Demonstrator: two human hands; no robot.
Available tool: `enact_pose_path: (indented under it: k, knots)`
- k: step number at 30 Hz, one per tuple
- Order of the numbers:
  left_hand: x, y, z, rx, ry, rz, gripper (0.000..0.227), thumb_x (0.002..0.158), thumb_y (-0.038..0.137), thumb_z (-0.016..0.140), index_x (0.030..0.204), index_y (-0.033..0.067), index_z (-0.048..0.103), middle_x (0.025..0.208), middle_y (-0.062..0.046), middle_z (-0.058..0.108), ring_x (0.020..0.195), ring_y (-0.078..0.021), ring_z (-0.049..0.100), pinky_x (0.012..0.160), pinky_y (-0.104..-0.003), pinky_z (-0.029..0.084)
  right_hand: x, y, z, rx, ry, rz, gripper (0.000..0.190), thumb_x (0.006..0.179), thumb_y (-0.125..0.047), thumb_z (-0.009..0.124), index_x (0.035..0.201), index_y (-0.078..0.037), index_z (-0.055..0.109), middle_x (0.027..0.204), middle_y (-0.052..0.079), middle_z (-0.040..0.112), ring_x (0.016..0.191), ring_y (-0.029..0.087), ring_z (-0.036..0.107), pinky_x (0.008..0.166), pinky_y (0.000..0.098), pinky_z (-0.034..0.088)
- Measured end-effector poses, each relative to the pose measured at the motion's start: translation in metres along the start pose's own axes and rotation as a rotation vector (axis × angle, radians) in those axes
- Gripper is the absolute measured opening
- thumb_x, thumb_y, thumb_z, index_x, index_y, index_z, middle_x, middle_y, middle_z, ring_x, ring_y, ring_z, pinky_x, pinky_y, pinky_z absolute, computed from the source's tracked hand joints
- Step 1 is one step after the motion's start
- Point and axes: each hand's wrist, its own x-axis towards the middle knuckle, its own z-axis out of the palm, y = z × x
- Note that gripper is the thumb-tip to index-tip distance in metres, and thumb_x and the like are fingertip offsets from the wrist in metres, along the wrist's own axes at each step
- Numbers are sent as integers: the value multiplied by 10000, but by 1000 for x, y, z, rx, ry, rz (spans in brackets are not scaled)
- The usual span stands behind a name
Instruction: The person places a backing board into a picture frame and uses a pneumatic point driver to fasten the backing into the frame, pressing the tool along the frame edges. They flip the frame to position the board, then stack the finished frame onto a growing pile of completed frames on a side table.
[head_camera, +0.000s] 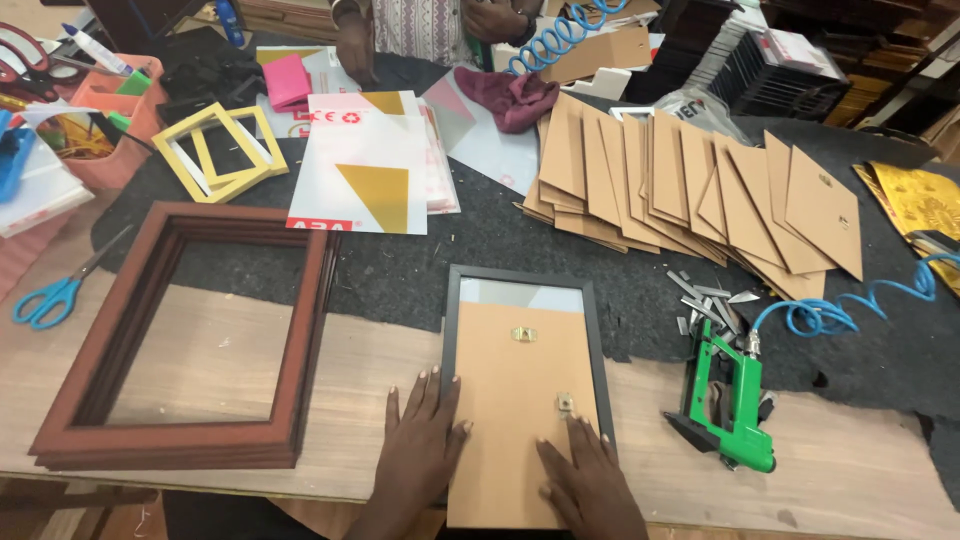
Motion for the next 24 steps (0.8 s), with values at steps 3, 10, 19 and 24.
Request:
enact_pose_path:
  k: [3,10,19,24]
  knots:
    - [0,0,1,13,-2,10,679,979,476,507,1533,108,369,1594,-211,318,1496,-336,258,1181,-619,101,11,-21,-2,-29,163,12,598,956,-378,598,1524,-215,510,1604,306,292,1474,472,222,1135,593,240]
    - [0,8,-14,15,-76,-26,693,962,482,521,1534,126,358,1598,-200,309,1500,-328,250,1183,-618,102,49,-31,-11,4,358,19,518,974,-312,550,1462,-140,517,1533,307,363,1449,484,322,1156,557,307]
    - [-15,6,-9,-54,-88,-115,923,886,516,601,1587,16,269,1669,-213,233,1508,-354,173,1194,-545,106,45,90,-36,251,509,143,519,944,-145,592,1448,-39,525,1478,251,536,1413,365,460,1186,446,357]
    - [-44,17,-31,-51,-196,-205,800,925,507,589,1565,97,341,1694,-190,190,1542,-367,119,1230,-512,85,-3,207,-87,-205,616,769,531,886,-445,791,1183,-8,738,1094,293,703,1031,444,655,869,528,528]
